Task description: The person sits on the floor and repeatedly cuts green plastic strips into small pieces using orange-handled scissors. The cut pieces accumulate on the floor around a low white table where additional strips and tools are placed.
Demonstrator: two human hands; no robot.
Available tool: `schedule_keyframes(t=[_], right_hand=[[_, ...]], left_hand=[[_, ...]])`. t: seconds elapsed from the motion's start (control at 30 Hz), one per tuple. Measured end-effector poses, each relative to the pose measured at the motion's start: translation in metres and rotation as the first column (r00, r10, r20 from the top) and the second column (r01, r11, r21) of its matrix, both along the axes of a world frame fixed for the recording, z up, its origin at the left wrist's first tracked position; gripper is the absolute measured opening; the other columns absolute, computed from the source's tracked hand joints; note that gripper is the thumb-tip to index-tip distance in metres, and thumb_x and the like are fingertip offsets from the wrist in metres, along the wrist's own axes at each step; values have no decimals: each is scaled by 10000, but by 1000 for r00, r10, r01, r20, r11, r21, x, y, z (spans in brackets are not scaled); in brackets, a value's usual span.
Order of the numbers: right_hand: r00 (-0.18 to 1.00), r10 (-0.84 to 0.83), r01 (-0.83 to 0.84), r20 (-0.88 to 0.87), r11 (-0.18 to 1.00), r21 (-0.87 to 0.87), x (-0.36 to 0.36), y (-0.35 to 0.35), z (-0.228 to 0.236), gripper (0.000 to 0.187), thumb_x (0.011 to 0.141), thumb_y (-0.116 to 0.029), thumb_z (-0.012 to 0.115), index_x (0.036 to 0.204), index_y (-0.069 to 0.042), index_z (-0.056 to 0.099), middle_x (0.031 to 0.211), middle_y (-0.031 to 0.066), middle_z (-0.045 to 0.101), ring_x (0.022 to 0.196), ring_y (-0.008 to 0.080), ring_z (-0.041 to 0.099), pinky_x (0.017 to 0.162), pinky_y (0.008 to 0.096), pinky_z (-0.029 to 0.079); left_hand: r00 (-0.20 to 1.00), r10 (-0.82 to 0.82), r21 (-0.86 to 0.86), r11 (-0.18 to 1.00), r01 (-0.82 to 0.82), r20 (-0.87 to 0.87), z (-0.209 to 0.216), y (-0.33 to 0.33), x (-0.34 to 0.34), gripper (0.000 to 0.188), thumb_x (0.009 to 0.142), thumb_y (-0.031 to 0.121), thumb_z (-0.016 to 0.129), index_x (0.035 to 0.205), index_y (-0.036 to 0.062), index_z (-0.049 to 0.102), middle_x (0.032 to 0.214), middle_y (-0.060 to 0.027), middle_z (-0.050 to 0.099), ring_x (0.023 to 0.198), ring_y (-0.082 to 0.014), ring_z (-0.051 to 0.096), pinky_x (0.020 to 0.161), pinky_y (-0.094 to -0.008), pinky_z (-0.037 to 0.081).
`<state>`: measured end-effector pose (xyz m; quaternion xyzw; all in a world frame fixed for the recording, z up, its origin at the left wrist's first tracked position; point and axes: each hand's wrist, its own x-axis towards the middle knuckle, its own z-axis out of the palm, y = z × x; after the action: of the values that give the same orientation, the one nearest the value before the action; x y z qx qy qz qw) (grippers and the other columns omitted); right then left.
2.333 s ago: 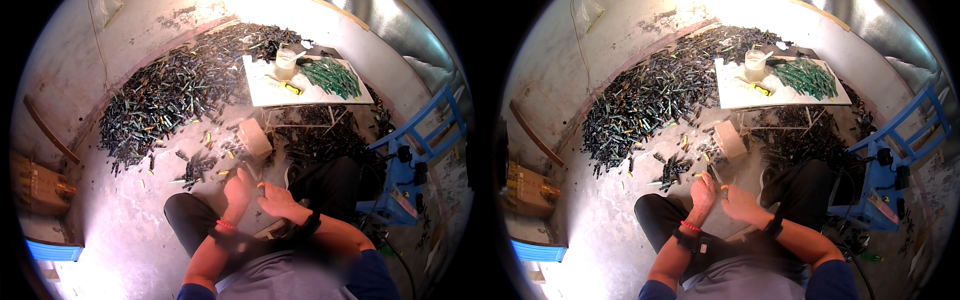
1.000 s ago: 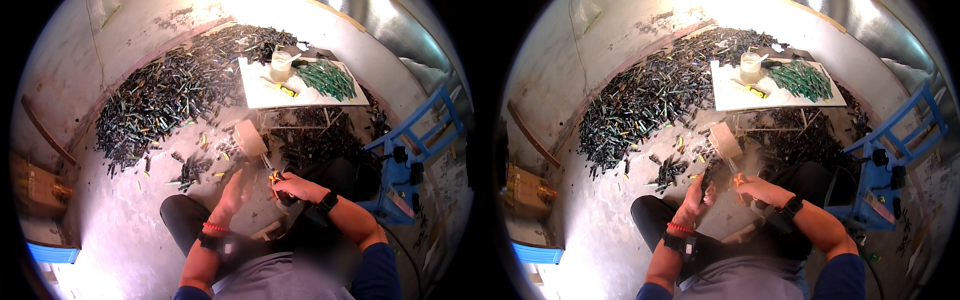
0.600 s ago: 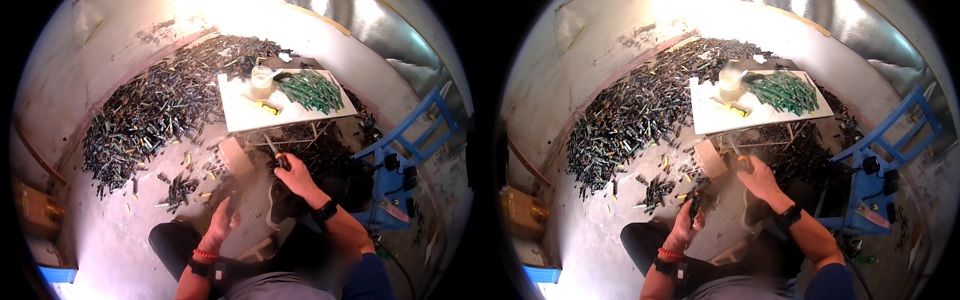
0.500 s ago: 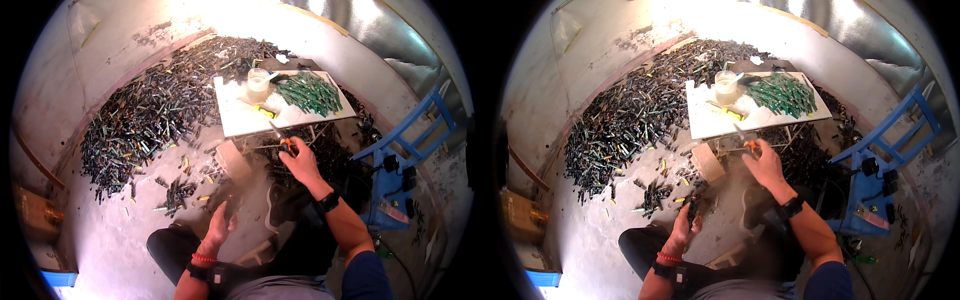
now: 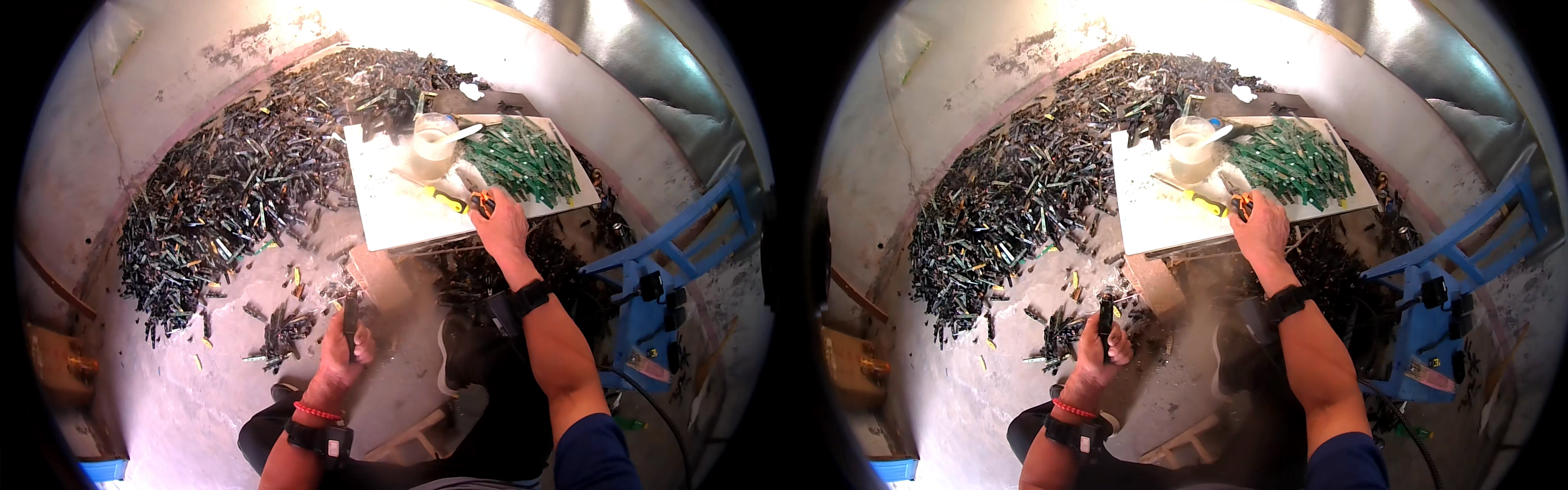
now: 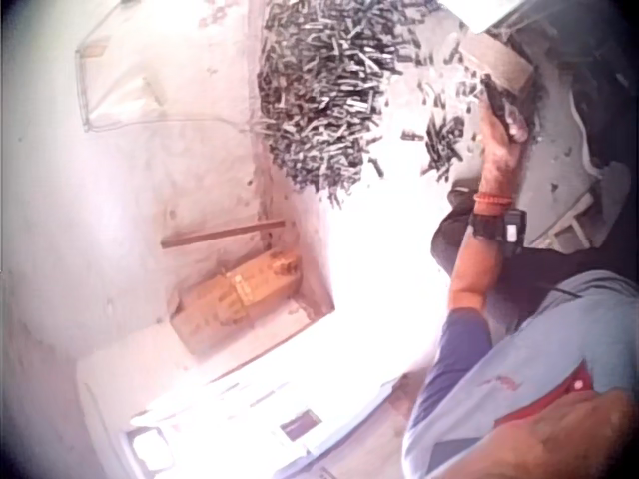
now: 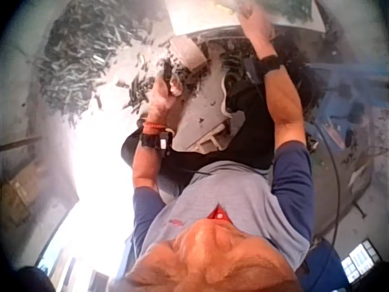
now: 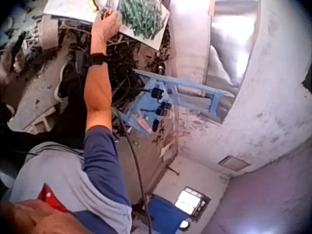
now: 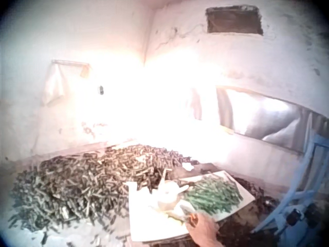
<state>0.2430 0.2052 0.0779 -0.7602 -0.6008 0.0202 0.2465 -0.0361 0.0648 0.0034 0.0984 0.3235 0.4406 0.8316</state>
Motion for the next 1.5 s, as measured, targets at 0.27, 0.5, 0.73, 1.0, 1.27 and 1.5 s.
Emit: schedule_keyframes(t=[0.27,0.5,0.73,1.0,1.27,1.5], right_hand=[[999,-39,39,-1,999,-3,6,9,-4,434,712,-238,705,1084,-53,577,1058,137,603,1005,325,534,878,402,425],[1000,28,-25,-5,949,315,-4,-2,4,341,728,-172,692,1021,-23,605,1022,128,608,994,305,538,875,383,418],[548,781,-778,-299,607,162,-102,-99,37,507,691,-290,754,1082,-24,571,1074,175,590,1014,339,552,880,405,451],[392,893,-918,-222,394,-35,-125,-107,20,582,671,-221,757,1143,-2,497,1267,182,456,1068,350,516,897,394,442],[382,862,-886,-333,444,131,-127,-101,23,386,756,-85,635,1100,17,490,996,156,558,810,309,591,700,374,486],[302,609,-796,-734,584,158,-122,-94,18,240,950,-158,464,1076,44,496,729,83,615,610,145,612,578,276,479]], left_hand=[[999,29,-111,993,-25,36,12,17,9,528,939,463,286,547,119,369,451,1,315,376,-128,258,370,-265,209],[999,33,-121,992,-35,-19,16,13,9,549,939,471,278,538,107,369,436,-17,321,365,-136,255,370,-271,212],[984,136,-115,982,-149,-119,44,14,18,471,950,456,304,675,103,450,513,4,394,440,-119,370,415,-254,304],[993,105,-70,992,-101,46,1,9,11,379,963,417,332,1055,111,536,907,-44,605,789,-158,603,685,-321,518],[984,5,187,982,29,-178,12,7,7,466,932,512,326,1052,113,536,854,-15,592,685,-140,556,526,-263,417],[991,20,-93,995,-32,-132,31,15,12,565,921,584,275,863,100,558,651,11,484,554,-125,445,428,-252,297]])
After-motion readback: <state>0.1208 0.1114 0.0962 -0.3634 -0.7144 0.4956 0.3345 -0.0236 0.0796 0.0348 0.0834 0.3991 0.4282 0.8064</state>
